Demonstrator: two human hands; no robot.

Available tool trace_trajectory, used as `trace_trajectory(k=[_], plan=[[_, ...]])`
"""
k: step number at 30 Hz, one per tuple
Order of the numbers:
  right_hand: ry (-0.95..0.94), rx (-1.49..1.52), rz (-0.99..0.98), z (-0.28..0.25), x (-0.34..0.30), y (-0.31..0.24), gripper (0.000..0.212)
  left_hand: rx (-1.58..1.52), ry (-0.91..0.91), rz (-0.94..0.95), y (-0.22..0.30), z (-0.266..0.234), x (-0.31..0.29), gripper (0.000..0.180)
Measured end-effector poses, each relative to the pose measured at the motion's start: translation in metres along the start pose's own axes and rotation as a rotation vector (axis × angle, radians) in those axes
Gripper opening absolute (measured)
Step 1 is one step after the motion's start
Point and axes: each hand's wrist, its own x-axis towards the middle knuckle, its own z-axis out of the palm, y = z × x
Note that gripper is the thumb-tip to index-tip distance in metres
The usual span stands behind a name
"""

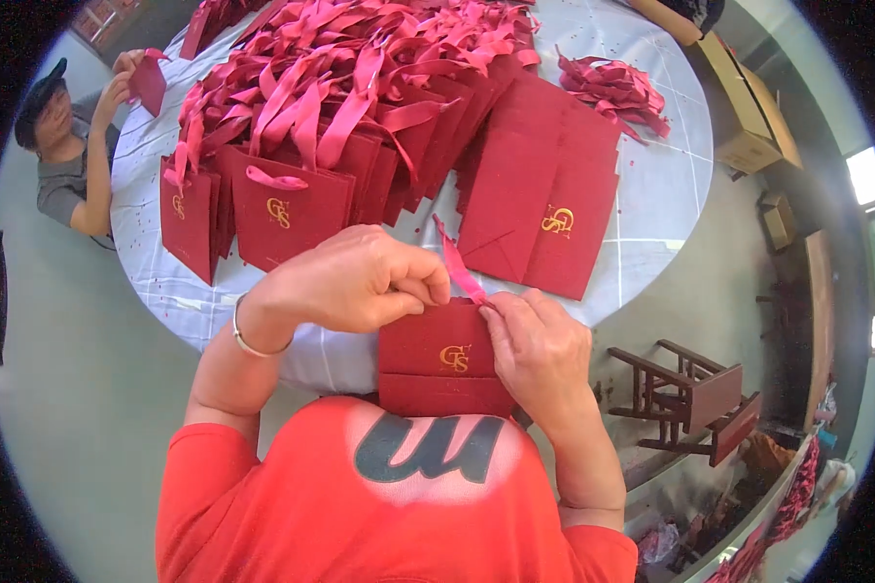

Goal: The person assembles paper gift bags by threading ribbon handles into the slots of each bag by hand.

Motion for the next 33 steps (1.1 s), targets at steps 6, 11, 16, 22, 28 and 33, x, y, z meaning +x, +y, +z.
trace_trajectory(k=[6, 11, 16, 22, 28, 33], plan=[[0.037, 0.033, 0.018, 0.003, -0.003, 0.004, 0.012, -0.476, -0.194, -0.247, 0.002, -0.010, 0.000, 0.028], [0.065, 0.051, 0.070, 0.003, -0.007, 0.010, 0.011, -0.495, -0.230, -0.260, -0.004, -0.003, 0.005, 0.028], [0.052, 0.076, 0.091, 0.007, -0.010, 0.017, 0.010, -0.464, -0.284, -0.309, -0.012, 0.009, 0.010, 0.025], [0.083, 0.118, 0.094, 0.014, -0.011, 0.022, 0.009, -0.555, -0.325, -0.387, -0.016, 0.010, 0.015, 0.034], [0.057, 0.107, 0.098, 0.014, -0.009, 0.022, 0.009, -0.542, -0.361, -0.464, -0.013, 0.007, 0.016, 0.029], [0.026, 0.144, 0.129, 0.009, -0.008, 0.019, 0.010, -0.502, -0.345, -0.485, -0.018, 0.011, 0.015, 0.040]])
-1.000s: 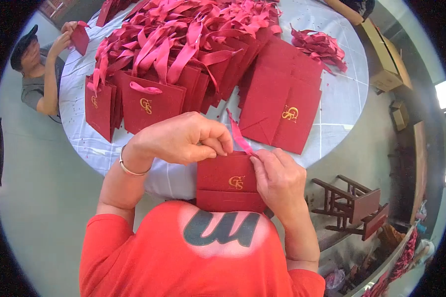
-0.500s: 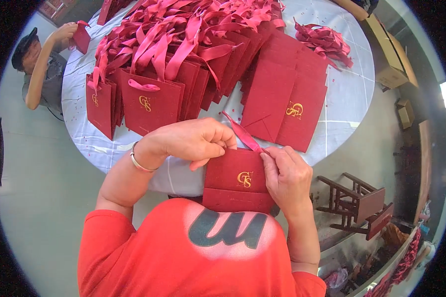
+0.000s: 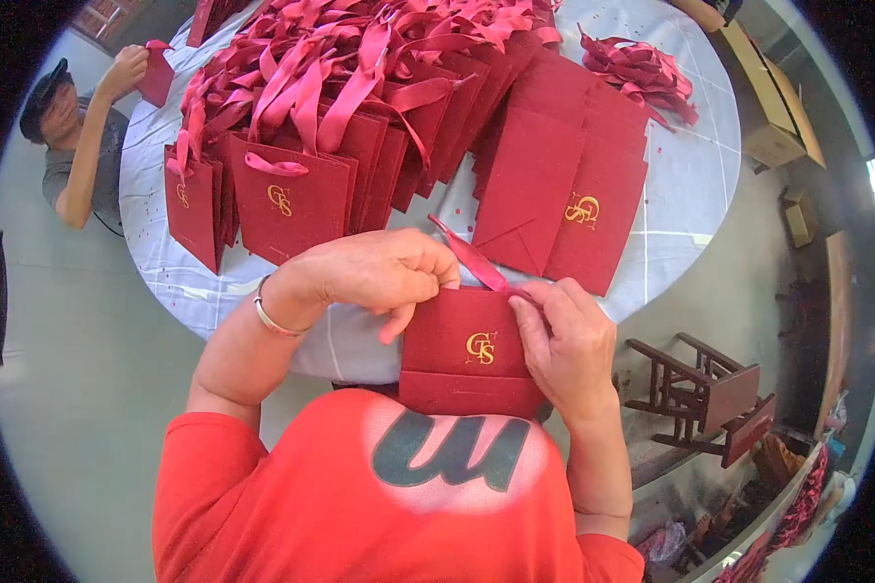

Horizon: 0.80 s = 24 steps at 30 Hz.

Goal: The person assembles paper gift bags by threading ribbon handles into the slots of each bag by hand.

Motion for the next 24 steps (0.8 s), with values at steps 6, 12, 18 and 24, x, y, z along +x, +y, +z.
trace_trajectory(k=[6, 12, 18, 24], plan=[[0.086, -0.107, -0.113, -0.008, 0.001, -0.020, 0.022, 0.015, 0.014, 0.035, -0.001, 0.002, 0.000, 0.023], [0.047, 0.127, -0.163, 0.010, 0.009, -0.015, 0.023, -0.058, -0.038, 0.084, 0.005, 0.003, -0.008, 0.022], [0.016, 0.252, -0.061, 0.012, 0.004, -0.007, 0.019, -0.110, -0.095, 0.150, 0.001, 0.001, -0.003, 0.018], [-0.019, 0.294, -0.048, 0.011, 0.005, -0.002, 0.018, -0.263, -0.094, 0.136, -0.002, 0.006, 0.000, 0.016]])
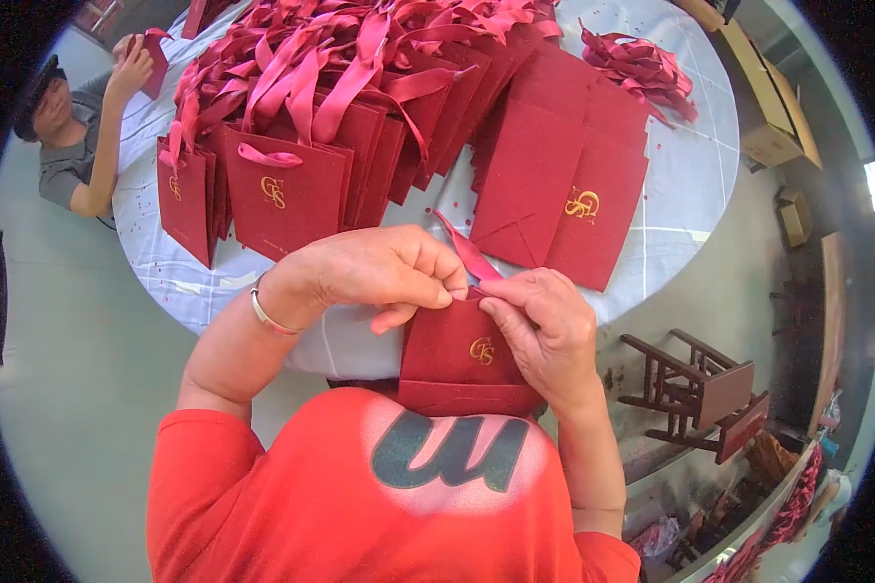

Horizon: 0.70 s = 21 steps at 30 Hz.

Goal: The person assembles paper gift bags by threading ribbon handles into the slots of each bag by hand.

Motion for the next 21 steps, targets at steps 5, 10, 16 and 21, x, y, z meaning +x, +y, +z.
trace_trajectory(k=[5, 10, 16, 21], plan=[[0.018, 0.012, 0.034, -0.004, 0.000, -0.007, 0.016, 0.025, 0.057, -0.054, -0.001, 0.001, 0.002, 0.016], [0.122, -0.094, -0.051, -0.008, -0.010, -0.020, 0.020, -0.013, 0.092, -0.096, -0.001, 0.003, 0.002, 0.018], [0.145, -0.094, -0.228, -0.004, -0.011, -0.021, 0.029, 0.047, 0.103, -0.089, 0.000, 0.005, 0.001, 0.013], [0.079, -0.099, -0.298, 0.004, -0.008, -0.016, 0.027, 0.060, 0.093, -0.063, 0.003, 0.006, 0.000, 0.015]])
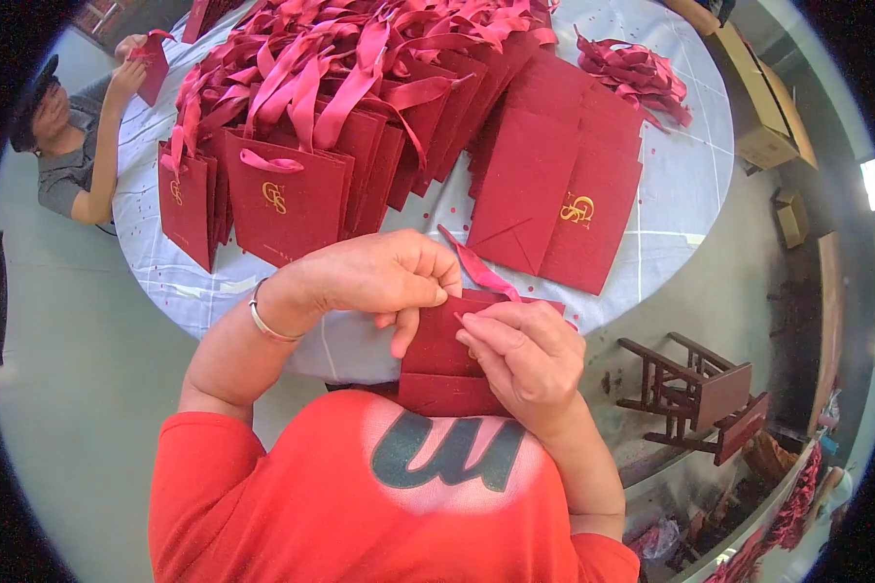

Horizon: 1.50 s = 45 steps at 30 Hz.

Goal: The person assembles paper gift bags by threading ribbon handles into the slots of each bag by hand.

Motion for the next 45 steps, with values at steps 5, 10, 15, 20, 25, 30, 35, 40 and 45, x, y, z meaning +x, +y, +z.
trace_trajectory(k=[5, 10, 15, 20, 25, 30, 35, 40, 45], plan=[[-0.024, -0.052, -0.028, 0.003, 0.003, -0.001, 0.027, 0.059, 0.014, -0.011, -0.002, -0.001, -0.002, 0.015], [-0.064, -0.115, -0.094, 0.003, -0.001, -0.001, 0.028, 0.060, 0.039, 0.000, 0.004, 0.004, -0.006, 0.015], [-0.080, -0.258, -0.142, 0.005, -0.002, -0.005, 0.026, 0.135, 0.091, 0.004, -0.003, 0.005, -0.002, 0.027], [-0.055, -0.250, -0.055, 0.011, 0.003, -0.012, 0.022, 0.127, 0.088, 0.019, 0.001, 0.006, -0.006, 0.028], [-0.012, -0.246, -0.042, 0.015, 0.000, -0.012, 0.020, 0.082, 0.111, 0.040, 0.002, 0.009, -0.007, 0.029], [-0.004, -0.015, 0.216, 0.016, -0.001, -0.007, 0.018, 0.076, 0.076, 0.035, -0.002, 0.006, -0.005, 0.028], [0.030, -0.049, 0.163, 0.018, -0.002, -0.006, 0.018, 0.101, 0.070, 0.046, -0.010, 0.004, 0.000, 0.028], [-0.023, -0.225, -0.060, 0.017, -0.002, -0.008, 0.021, 0.111, 0.089, -0.011, -0.003, 0.007, -0.003, 0.018], [0.026, -0.069, 0.141, 0.018, -0.003, 0.000, 0.017, 0.185, 0.060, -0.004, -0.006, 0.005, 0.001, 0.018]])
